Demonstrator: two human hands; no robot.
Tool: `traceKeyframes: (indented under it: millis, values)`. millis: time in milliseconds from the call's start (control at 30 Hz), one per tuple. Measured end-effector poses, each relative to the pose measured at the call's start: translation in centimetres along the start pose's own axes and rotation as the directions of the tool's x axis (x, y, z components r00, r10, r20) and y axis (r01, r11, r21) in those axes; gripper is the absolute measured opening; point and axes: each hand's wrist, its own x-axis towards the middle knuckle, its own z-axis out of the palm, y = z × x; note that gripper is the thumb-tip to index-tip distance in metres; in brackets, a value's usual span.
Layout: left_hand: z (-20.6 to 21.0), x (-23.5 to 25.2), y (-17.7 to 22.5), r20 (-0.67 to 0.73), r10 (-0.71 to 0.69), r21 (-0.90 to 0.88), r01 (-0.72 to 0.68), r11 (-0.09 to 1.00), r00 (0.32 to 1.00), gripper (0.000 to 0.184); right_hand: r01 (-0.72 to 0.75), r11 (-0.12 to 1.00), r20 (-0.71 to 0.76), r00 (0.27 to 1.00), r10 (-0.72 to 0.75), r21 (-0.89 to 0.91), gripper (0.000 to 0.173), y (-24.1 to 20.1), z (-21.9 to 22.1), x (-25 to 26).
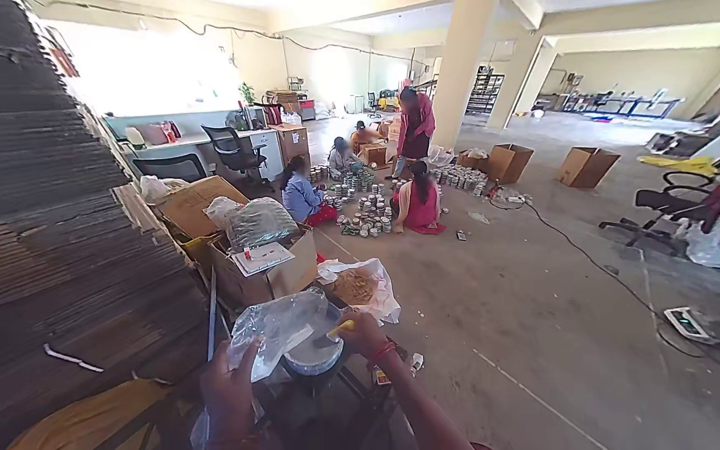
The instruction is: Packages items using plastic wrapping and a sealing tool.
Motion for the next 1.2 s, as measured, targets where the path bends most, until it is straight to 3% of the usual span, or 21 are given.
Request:
traceKeyframes:
  millis: [233,400,533,633,800,900,1033,1200]
  values:
    - [-0.5,-0.4,-0.3,0.017,-0.018,0.011,0.018,1.0,1.0,0.042,-0.099,0.985,-0.181,0.976,0.124,0.142,0.028,1.3,0.9,1.4]
    - [-0.5,0.0,-0.3,0.017,-0.032,-0.002,0.032,0.999,0.999,0.039,-0.084,0.947,-0.011,0.996,0.092,0.309,0.025,1.0,0.8,0.9]
    - [-0.5,0.0,-0.5,0.01,-0.045,-0.015,0.045,0.999,0.999,0.043,-0.145,0.968,-0.096,0.981,0.167,0.204,0.029,1.2,-0.5,0.9]
    - [-0.4,0.2,-0.2,0.024,-0.035,-0.029,0.035,0.999,0.999,0.042,-0.118,0.982,-0.142,0.98,0.139,0.146,0.031,0.8,0.8,1.5]
    - [-0.2,0.5,-0.6,0.034,-0.014,-0.039,0.016,0.999,0.999,0.04,0.003,0.986,0.024,1.0,-0.008,0.164,0.028,0.3,1.2,0.9]
    - [-0.4,0.5,-0.6,0.031,-0.028,-0.046,0.03,0.998,0.999,0.043,-0.066,0.984,0.015,0.998,0.065,0.166,0.027,0.2,-0.3,0.6]
    - [-0.4,0.5,-0.4,0.025,-0.015,-0.054,0.016,0.998,1.0,0.042,-0.111,0.982,-0.123,0.984,0.131,0.155,0.031,0.5,1.1,1.8]
    - [-0.5,0.5,-0.5,0.015,-0.007,-0.066,0.008,0.998,1.0,0.04,-0.077,0.963,0.01,0.997,0.077,0.259,0.027,0.3,1.2,0.9]
